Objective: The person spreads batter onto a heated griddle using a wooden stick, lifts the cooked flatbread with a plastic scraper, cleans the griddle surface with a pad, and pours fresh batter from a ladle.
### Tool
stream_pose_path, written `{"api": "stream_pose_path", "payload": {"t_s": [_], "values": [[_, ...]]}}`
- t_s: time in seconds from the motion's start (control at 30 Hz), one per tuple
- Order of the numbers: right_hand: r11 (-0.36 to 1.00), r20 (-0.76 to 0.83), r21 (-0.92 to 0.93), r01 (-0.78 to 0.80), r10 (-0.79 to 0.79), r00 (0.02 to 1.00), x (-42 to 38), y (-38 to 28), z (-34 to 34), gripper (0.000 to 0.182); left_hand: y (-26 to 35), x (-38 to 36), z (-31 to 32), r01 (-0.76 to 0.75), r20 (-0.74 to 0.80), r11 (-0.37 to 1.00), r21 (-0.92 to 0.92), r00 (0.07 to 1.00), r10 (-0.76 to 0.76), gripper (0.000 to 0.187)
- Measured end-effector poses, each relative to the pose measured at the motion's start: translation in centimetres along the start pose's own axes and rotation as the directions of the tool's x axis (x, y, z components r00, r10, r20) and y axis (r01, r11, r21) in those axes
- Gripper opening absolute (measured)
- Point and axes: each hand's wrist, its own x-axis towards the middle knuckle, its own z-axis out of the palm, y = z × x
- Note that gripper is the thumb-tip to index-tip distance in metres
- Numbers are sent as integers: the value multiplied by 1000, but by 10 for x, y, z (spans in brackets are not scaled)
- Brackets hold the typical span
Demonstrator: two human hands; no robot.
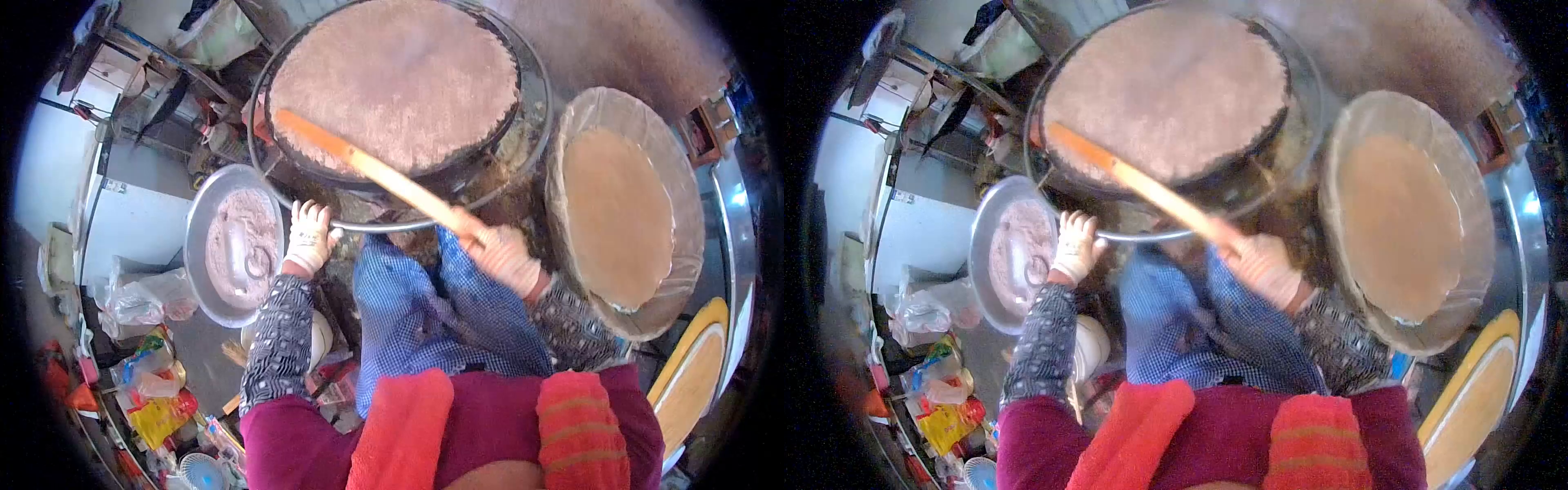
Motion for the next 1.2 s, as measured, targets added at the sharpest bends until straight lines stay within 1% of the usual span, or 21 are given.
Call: {"api": "stream_pose_path", "payload": {"t_s": [0.03, 0.1, 0.17, 0.23, 0.27, 0.3, 0.37, 0.43, 0.47, 0.5, 0.53, 0.57, 0.63, 0.73, 0.83, 0.87, 0.9, 0.97, 1.03, 1.13, 1.2], "values": [[997, 1, -78, -29, 29, 1000, 7, 11, -7, 55, 7, 8, -6, 36, 87, 999, 11, 996, -37, 47], [980, -22, -147, -134, 132, 991, 25, 27, -32, 57, 18, 11, -11, 8, 45, 999, 51, 999, -11, 43], [967, -255, -165, -196, 150, 955, 43, 72, -24, 57, 35, 13, -13, 45, 71, 996, 82, 996, -51, 44], [977, -418, -18, -213, 186, 889, 40, 76, -44, 59, 61, 16, -18, 80, 67, 992, 95, 994, -87, 45], [996, -604, 85, 37, 22, 797, 34, 99, -32, 58, 74, 19, -15, 103, 34, 993, 60, 994, -105, 46], [623, -124, 726, -290, 534, 836, 10, 54, -64, 56, 90, 19, -10, 124, 8, 992, 23, 992, -124, 46], [550, -91, 800, -239, 505, 859, -36, 28, -62, 55, 131, 26, -12, 161, -42, 982, -93, 985, -166, 44], [438, 24, 861, -258, 472, 881, -77, 15, -42, 55, 173, 35, -12, 135, -81, 976, -173, 985, -151, 43], [445, 42, 850, -282, 477, 878, -98, 13, -34, 57, 193, 37, -14, 26, -242, 954, -300, 965, -103, 52], [416, 73, 856, -307, 490, 869, -118, 8, -29, 58, 215, 38, -22, -65, -321, 885, -461, 942, -98, 62], [386, 105, 861, -331, 503, 858, -138, 3, -25, 59, 232, 43, -31, -149, -322, 754, -640, 943, -87, 72], [317, 149, 880, -353, 522, 840, -157, -7, -27, 59, 243, 50, -40, -339, -476, 752, -565, 879, 39, 77], [241, 186, 892, -383, 576, 796, -187, -18, -31, 59, 261, 75, -80, -453, -491, 765, -459, 846, 207, 81], [165, 163, 927, -337, 631, 758, -216, -27, -32, 60, 276, 131, -99, -553, -409, 797, -241, 803, 434, 93], [16, 293, 926, -377, 598, 746, -219, -32, -40, 61, 275, 179, -77, -600, -244, 784, -160, 793, 558, 94], [9, 325, 921, -390, 533, 781, -216, -22, -34, 63, 269, 184, -65, -562, -107, 819, -113, 827, 552, 94], [-45, 352, 923, -382, 498, 792, -213, -13, -28, 63, 262, 184, -48, -549, -154, 828, -113, 833, 532, 92], [-148, 399, 916, -372, 426, 812, -205, 2, -21, 64, 254, 185, -45, -496, -88, 865, -74, 867, 490, 93], [-138, 401, 915, -378, 384, 831, -195, 5, -22, 64, 241, 187, -43, -434, -30, 892, -125, 901, 434, 97], [-144, 416, 910, -390, 312, 854, -165, 4, -25, 62, 213, 193, -43, -376, -40, 917, -136, 927, 374, 98], [-156, 445, 895, -418, 247, 861, -145, 0, -22, 60, 185, 188, -41, -356, -118, 922, -155, 933, 341, 95]]}}
